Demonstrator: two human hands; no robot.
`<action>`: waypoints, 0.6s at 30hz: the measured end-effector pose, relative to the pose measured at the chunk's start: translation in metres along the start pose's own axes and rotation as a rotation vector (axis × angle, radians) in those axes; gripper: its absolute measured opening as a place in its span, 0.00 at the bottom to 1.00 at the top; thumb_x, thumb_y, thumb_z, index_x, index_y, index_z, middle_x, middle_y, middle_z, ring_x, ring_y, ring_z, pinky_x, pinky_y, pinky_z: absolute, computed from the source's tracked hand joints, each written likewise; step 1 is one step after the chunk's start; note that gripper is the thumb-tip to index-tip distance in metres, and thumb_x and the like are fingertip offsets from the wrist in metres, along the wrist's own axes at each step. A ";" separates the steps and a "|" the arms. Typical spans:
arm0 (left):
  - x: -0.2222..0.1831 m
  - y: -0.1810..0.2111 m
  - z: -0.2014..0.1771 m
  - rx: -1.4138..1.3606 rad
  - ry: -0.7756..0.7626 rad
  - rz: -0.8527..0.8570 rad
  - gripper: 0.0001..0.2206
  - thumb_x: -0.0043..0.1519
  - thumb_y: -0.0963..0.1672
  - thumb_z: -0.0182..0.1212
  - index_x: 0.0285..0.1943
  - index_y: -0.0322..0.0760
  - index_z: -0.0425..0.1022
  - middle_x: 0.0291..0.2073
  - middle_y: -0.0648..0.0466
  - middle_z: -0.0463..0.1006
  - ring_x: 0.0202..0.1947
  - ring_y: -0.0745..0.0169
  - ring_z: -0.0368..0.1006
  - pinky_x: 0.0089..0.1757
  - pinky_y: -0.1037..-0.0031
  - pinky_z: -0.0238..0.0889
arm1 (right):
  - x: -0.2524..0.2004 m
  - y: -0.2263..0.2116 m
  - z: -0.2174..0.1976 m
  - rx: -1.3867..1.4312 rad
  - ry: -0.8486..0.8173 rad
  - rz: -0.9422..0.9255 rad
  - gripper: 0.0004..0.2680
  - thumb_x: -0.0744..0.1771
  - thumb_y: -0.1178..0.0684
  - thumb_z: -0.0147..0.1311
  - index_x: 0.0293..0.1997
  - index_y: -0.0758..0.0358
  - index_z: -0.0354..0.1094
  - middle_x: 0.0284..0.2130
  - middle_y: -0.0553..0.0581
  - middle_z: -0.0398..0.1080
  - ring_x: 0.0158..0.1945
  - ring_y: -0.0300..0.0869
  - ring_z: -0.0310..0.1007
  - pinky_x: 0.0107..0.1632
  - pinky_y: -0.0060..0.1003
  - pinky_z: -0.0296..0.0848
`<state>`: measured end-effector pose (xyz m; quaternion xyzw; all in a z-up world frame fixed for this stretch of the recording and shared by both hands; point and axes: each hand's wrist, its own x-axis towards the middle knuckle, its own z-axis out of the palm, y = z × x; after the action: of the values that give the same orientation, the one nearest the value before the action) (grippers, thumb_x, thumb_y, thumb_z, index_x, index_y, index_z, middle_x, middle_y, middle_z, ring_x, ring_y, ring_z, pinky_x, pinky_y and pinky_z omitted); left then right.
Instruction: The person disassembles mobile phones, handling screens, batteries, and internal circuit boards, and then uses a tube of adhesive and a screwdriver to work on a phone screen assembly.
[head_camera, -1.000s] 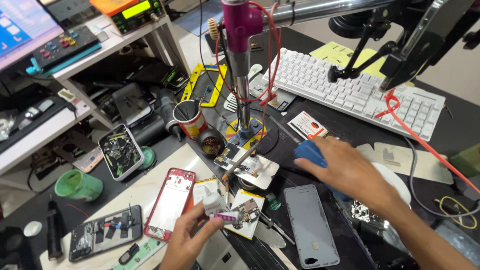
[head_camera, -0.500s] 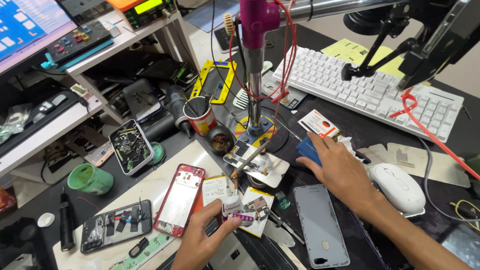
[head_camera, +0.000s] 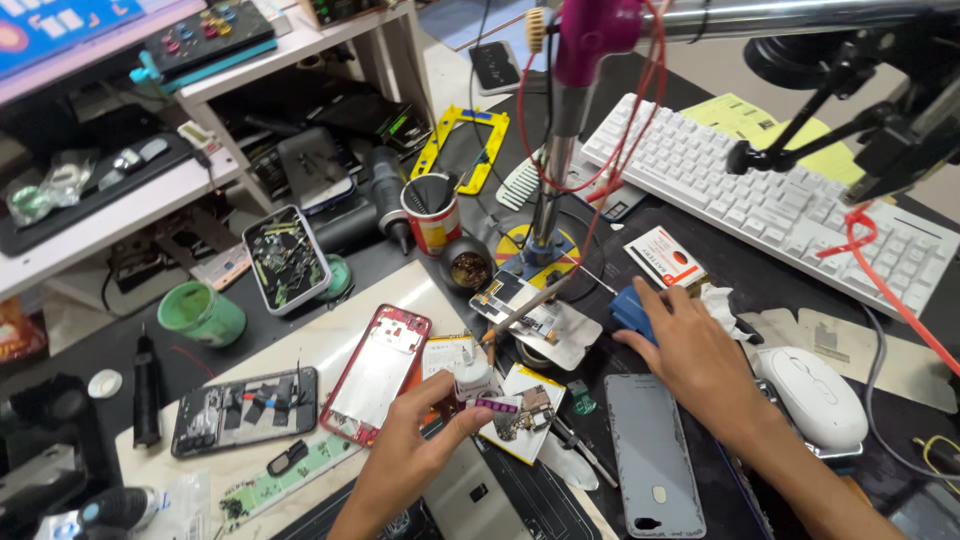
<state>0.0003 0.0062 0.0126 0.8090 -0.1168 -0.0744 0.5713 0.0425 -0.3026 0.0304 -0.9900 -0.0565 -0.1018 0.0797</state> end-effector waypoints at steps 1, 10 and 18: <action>-0.001 -0.002 -0.001 -0.022 0.005 0.012 0.13 0.59 0.46 0.68 0.41 0.27 0.80 0.28 0.53 0.77 0.31 0.66 0.68 0.38 0.72 0.64 | -0.002 -0.005 -0.006 -0.055 0.005 -0.010 0.26 0.63 0.39 0.57 0.65 0.64 0.61 0.46 0.66 0.68 0.48 0.57 0.71 0.49 0.49 0.72; -0.002 -0.013 -0.010 -0.460 -0.104 -0.070 0.14 0.59 0.44 0.66 0.52 0.33 0.81 0.39 0.58 0.83 0.40 0.71 0.74 0.46 0.75 0.67 | -0.047 -0.071 -0.030 0.816 -0.072 -0.427 0.17 0.62 0.55 0.66 0.57 0.60 0.71 0.49 0.58 0.76 0.55 0.47 0.77 0.55 0.39 0.73; -0.013 0.007 -0.012 -0.248 -0.280 0.075 0.19 0.56 0.49 0.71 0.50 0.33 0.82 0.38 0.55 0.81 0.40 0.64 0.72 0.44 0.69 0.64 | -0.074 -0.077 0.020 1.316 -0.218 -0.232 0.12 0.63 0.65 0.64 0.50 0.69 0.73 0.44 0.59 0.77 0.52 0.43 0.76 0.55 0.37 0.71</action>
<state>-0.0099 0.0185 0.0227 0.7093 -0.2152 -0.1790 0.6470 -0.0351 -0.2312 0.0070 -0.7275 -0.2202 0.0464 0.6481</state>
